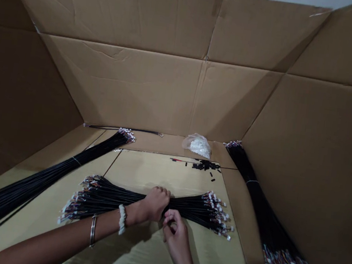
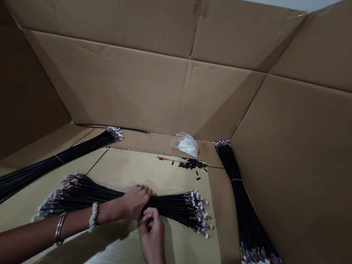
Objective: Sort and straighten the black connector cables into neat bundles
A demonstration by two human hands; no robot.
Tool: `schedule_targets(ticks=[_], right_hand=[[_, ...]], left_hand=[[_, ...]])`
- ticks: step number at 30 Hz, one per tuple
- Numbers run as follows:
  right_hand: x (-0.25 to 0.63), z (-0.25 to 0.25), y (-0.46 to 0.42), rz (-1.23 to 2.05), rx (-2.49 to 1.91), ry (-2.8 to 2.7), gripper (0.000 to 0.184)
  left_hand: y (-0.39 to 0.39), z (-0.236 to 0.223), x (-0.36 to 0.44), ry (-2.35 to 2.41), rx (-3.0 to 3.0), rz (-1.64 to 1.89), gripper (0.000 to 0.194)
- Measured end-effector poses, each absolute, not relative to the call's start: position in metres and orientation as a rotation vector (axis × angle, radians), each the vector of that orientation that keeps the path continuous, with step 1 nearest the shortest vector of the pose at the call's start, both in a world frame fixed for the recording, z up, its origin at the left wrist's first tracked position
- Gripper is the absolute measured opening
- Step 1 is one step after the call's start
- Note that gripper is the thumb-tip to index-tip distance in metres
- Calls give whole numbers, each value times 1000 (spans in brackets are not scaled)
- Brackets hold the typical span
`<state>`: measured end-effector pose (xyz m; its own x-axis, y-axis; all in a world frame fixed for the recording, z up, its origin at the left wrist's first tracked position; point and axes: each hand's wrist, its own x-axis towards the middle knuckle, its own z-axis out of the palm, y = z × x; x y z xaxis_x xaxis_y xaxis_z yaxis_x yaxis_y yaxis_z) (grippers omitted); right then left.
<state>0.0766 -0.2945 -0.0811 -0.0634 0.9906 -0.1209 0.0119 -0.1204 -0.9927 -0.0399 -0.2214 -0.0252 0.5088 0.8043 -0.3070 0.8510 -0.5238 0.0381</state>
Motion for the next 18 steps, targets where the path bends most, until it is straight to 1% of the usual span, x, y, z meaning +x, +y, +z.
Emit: schedule_targets(ticks=[2, 5, 7, 9, 11, 15, 18], right_hand=[[78, -80, -294, 1260, -1288, -1229, 22], [81, -78, -294, 1221, -1327, -1253, 19], [82, -77, -294, 1277, -1344, -1241, 19], [83, -77, -294, 1375, -1344, -1209, 21], [83, -76, -293, 1429, -1331, -1193, 22], [87, -73, -289, 1404, -1284, -1241, 25], [90, -73, -286, 1431, -1230, -1258, 26]], left_hand=[[-217, -22, -41, 1408, 2534, -390, 43], [-212, -16, -44, 1368, 2508, -324, 35], [-210, -13, -46, 1347, 2511, -270, 35], [-209, -12, -47, 1340, 2512, -272, 39], [-209, -10, -48, 1340, 2505, -281, 39], [-207, -4, -50, 1355, 2458, -278, 37], [-203, 1, -54, 1282, 2393, -145, 32]])
